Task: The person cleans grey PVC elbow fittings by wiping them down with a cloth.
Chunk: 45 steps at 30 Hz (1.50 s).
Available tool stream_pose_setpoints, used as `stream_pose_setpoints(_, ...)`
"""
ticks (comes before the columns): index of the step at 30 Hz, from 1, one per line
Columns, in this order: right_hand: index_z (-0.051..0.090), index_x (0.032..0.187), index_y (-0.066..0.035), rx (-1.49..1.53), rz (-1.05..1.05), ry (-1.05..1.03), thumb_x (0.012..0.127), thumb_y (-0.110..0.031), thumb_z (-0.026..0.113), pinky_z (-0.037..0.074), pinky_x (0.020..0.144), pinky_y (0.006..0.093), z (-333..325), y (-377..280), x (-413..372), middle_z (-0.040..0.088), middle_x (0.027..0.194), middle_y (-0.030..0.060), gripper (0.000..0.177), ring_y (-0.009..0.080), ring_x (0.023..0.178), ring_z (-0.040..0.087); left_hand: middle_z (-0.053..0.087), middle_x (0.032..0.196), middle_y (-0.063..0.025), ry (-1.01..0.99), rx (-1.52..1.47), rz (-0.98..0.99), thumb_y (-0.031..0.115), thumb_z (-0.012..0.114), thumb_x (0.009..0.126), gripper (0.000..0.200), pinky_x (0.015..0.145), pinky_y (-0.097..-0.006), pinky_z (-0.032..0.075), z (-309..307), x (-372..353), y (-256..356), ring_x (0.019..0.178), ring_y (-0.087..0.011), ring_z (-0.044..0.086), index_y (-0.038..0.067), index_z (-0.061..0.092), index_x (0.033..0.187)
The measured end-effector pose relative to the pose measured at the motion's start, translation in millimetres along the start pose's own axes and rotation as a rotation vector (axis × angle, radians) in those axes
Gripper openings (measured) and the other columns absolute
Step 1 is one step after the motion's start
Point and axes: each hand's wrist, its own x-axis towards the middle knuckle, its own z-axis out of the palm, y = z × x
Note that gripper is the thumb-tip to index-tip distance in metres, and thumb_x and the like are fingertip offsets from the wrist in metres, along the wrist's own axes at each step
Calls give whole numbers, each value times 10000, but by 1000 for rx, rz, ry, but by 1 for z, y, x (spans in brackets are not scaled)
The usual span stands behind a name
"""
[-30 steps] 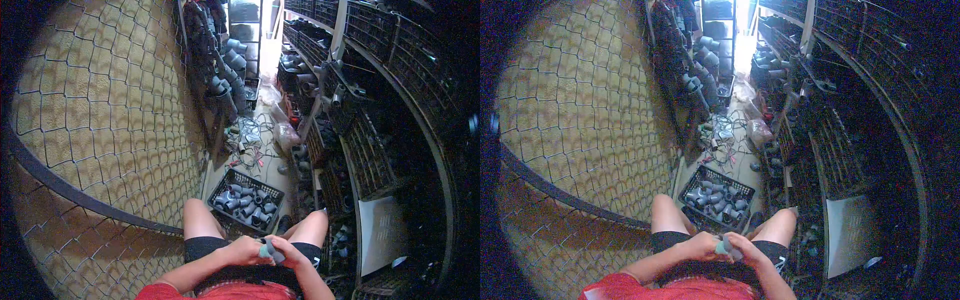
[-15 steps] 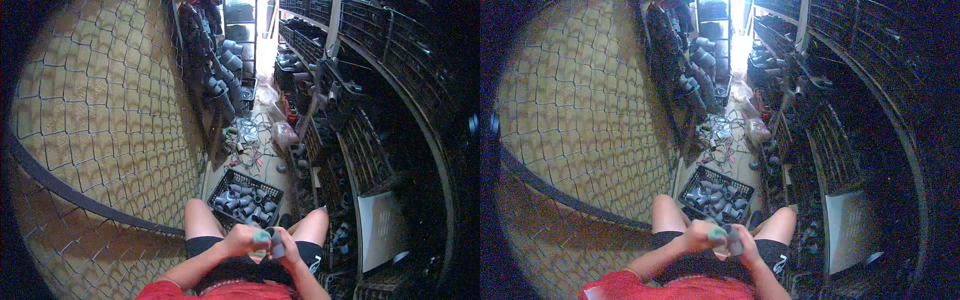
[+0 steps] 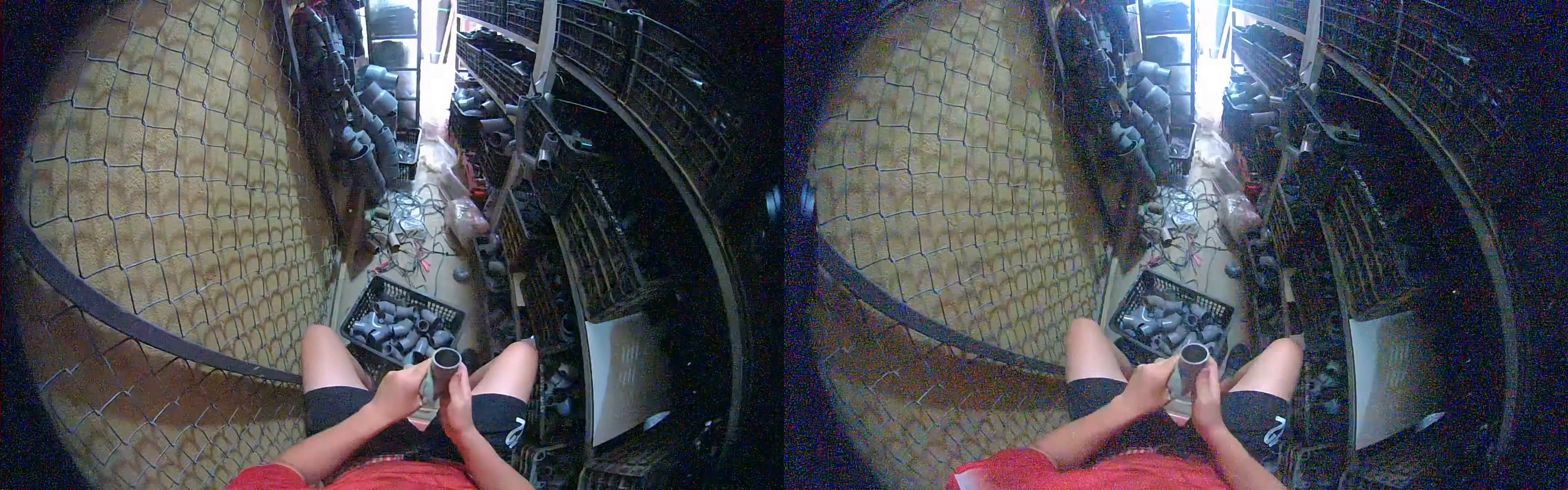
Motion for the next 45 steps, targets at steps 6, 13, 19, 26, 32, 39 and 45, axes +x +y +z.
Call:
stream_pose_setpoints(6, 524, 1026, -37, 141, -34, 153, 1027, -312, 415, 431, 912, 367, -1, -19, 20, 595, 1024, 133, 295, 228, 969, 564, 691, 832, -165, -278, 210, -59, 133, 675, 772, 280, 657, -450, 539, 6, 4, 1, 760, -339, 696, 60, 638, 1041)
stream_pose_setpoints(13, 542, 807, -62, 595, -208, -145, 1003, -281, 498, 517, 703, 393, -4, -24, 25, 612, 762, 115, 297, 256, 703, 619, 616, 638, -14, -676, -951, -545, 114, 621, 838, 110, 501, -313, 497, 19, -3, -17, 549, -130, 613, 57, 574, 756)
stream_pose_setpoints(19, 598, 756, -72, 244, -96, 66, 1010, -303, 502, 531, 736, 415, -21, -26, 20, 623, 663, 91, 356, 250, 744, 652, 621, 626, -39, -228, 62, 48, 190, 585, 882, 152, 392, -299, 447, 19, -3, -9, 533, -145, 629, 70, 605, 791)
stream_pose_setpoints(26, 553, 1019, -110, 721, 77, 122, 1026, -437, 437, 492, 832, 443, 3, -26, 30, 586, 890, 66, 347, 250, 768, 595, 654, 682, -70, -194, -680, -332, 127, 650, 823, 108, 491, -335, 495, 41, -17, -22, 582, -237, 659, 46, 625, 889)
stream_pose_setpoints(32, 400, 1361, -75, -10, -78, 141, 953, -151, 618, 524, 806, 317, 2, -10, 33, 559, 1174, 124, 469, 194, 922, 642, 600, 1203, -260, -340, -14, -346, 140, 632, 824, 365, 850, -482, 531, 7, 0, 26, 1002, -438, 635, -3, 567, 1153)
stream_pose_setpoints(39, 422, 1389, -38, -82, -184, 104, 996, -249, 545, 409, 1041, 370, 17, -15, 40, 520, 1322, 164, 463, 238, 1212, 520, 374, 1494, -272, 171, -428, 70, 271, 592, 915, 697, 1137, -370, 306, 16, 25, 16, 1403, -354, 371, -50, 322, 1472)
stream_pose_setpoints(45, 432, 1396, 3, -322, -196, 34, 983, -213, 525, 302, 1123, 379, 45, -37, 14, 459, 1422, 166, 476, 260, 1335, 415, 314, 1557, -186, 102, -953, -247, 418, 458, 1015, 698, 1161, -347, 238, 12, 54, -11, 1446, -248, 277, -69, 282, 1484)
